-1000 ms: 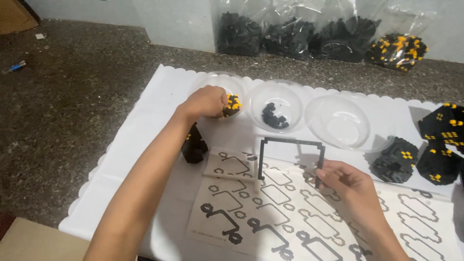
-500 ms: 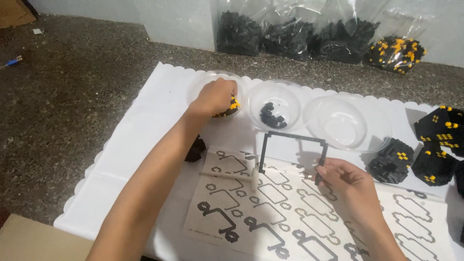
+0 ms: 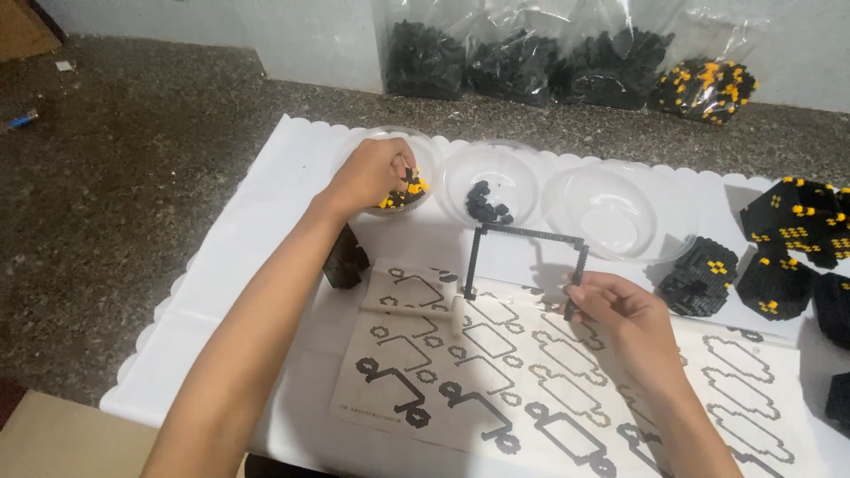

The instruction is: The person assembles a rectangular frame using black interlocking plastic bricks, following a printed instruction sheet on the table. They use a white plastic tool to press the bricks together and later pour additional black bricks from a plastic bag into a clear bowl.

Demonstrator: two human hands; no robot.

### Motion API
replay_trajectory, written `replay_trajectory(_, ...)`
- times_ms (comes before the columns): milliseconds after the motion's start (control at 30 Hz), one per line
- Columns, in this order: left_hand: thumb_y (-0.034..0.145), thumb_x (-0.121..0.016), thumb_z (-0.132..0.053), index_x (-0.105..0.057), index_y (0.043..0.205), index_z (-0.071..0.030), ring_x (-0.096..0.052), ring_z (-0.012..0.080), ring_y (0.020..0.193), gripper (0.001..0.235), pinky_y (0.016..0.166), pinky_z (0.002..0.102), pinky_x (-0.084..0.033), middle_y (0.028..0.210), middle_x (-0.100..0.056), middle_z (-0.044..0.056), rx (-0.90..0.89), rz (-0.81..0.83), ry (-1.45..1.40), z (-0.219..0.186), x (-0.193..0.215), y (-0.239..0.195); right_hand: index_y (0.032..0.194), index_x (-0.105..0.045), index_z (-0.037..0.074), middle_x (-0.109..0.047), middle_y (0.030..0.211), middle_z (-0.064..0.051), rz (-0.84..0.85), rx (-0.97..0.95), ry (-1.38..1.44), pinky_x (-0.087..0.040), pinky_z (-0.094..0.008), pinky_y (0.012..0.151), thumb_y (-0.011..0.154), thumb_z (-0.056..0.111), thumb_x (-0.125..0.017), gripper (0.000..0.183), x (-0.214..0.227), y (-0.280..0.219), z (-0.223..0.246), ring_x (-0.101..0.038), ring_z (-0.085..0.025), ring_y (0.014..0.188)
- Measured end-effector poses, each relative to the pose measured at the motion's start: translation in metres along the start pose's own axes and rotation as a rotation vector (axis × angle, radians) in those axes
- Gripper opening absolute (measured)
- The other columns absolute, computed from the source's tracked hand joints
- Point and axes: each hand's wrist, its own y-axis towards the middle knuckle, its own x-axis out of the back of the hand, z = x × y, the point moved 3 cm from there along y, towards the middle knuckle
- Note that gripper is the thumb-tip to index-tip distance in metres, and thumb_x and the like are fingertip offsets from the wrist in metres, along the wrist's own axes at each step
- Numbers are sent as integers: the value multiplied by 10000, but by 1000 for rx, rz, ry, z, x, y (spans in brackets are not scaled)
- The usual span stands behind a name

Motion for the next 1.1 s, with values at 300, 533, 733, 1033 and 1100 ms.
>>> replay_trajectory(300, 811, -709, -133, -688, 989, -62, -669, 177, 817, 192, 769, 336, -564, 844, -697, 119, -190, -143, -671, -109, -17, -90, 1076, -633, -58, -660, 854, -163, -9, 28, 150, -514, -322, 704, 856, 59, -618, 250, 3, 7, -14, -626, -208, 765)
replay_trajectory(533, 849, -696, -60, -695, 967, -56, -691, 154, 868, 117, 798, 300, -580, 886, -691, 71, -417, -70, -984, -158, -85, -122, 1093, -606, -4, -649, 925, -158, 29, 5, 340, -561, -403, 811, 882, 111, -612, 240, 8, 12, -22, -661, -236, 906)
replay_trajectory(733, 816, -721, -58, -707, 996, -19, -685, 156, 894, 184, 836, 319, -568, 909, -723, 110, -83, -1, -1135, -128, -120, -120, 1080, -611, 20, -660, 889, -121, 32, 21, 334, -594, -381, 752, 875, 103, -603, 221, 7, 8, -18, -674, -207, 831)
replay_trajectory(1033, 833, -715, -111, -699, 1030, -16, -684, 233, 931, 220, 878, 403, -537, 948, -714, 191, 89, 89, -1282, -131, -130, -124, 1061, -622, 11, -687, 880, -141, -2, 9, 311, -597, -324, 749, 884, 74, -593, 191, -4, -8, -9, -692, -194, 832)
replay_trajectory(1100, 814, -732, -112, -704, 1012, -13, -687, 230, 909, 223, 872, 403, -537, 916, -716, 184, 126, 103, -1290, -134, -129, -125, 1061, -622, 14, -687, 882, -139, 0, 16, 303, -598, -321, 750, 882, 79, -598, 192, -4, -6, -10, -689, -190, 836)
